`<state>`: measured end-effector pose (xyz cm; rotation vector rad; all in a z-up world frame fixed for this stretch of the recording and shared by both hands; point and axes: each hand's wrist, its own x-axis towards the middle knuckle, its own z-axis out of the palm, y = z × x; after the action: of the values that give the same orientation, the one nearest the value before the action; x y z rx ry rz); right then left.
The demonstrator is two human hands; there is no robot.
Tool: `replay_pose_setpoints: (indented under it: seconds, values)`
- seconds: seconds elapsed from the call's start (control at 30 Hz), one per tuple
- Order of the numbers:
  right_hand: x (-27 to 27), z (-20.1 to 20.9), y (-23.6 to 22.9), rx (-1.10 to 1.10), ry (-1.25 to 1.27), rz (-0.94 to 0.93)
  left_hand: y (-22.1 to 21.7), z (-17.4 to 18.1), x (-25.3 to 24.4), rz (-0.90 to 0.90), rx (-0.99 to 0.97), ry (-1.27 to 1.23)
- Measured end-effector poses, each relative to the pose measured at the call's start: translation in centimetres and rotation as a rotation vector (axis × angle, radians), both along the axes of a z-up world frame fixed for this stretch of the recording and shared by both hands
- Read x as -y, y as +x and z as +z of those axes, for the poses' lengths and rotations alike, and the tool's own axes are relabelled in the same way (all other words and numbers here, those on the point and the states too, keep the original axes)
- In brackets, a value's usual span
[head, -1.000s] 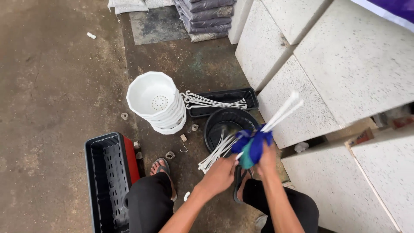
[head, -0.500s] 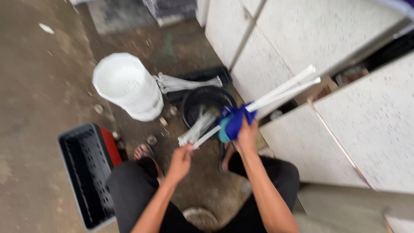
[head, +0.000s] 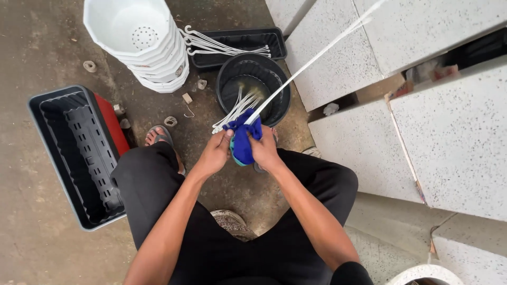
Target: The person sits on a low stool and wipes white plastic hangers with a blue cloth. They pick up hangers from a black bucket, wipe them, and place them into a black crate. The person handles the hangers one by one throughout the clip.
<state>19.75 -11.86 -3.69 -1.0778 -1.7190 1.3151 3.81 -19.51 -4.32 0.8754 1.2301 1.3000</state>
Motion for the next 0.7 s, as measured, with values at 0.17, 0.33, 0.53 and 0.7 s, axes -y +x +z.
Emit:
replay_pose_setpoints:
  seconds: [0.17,0.33,0.53,0.7]
  values:
    - [-3.6,7.5,-3.6,0.064,-0.089,-0.311,-0.2,2.2,-1.5,-0.106,0.394,-0.049]
    - [-9.1,17.7,-7.3,-0.122,0.034,-0.461,-1.1,3.7,-0.7,-0.114,0.606,-0.074]
    - [-25.4,21.0,-6.3,-0.217,0.108,-0.472,-1.7,2.9,-0.1,-0.165,0.632,0.02]
    - [-22.9,18.5,-5.5,-0.035,0.207,-0.356,0.5,-0.2,-1.1,-0.105,0.619,-0.029]
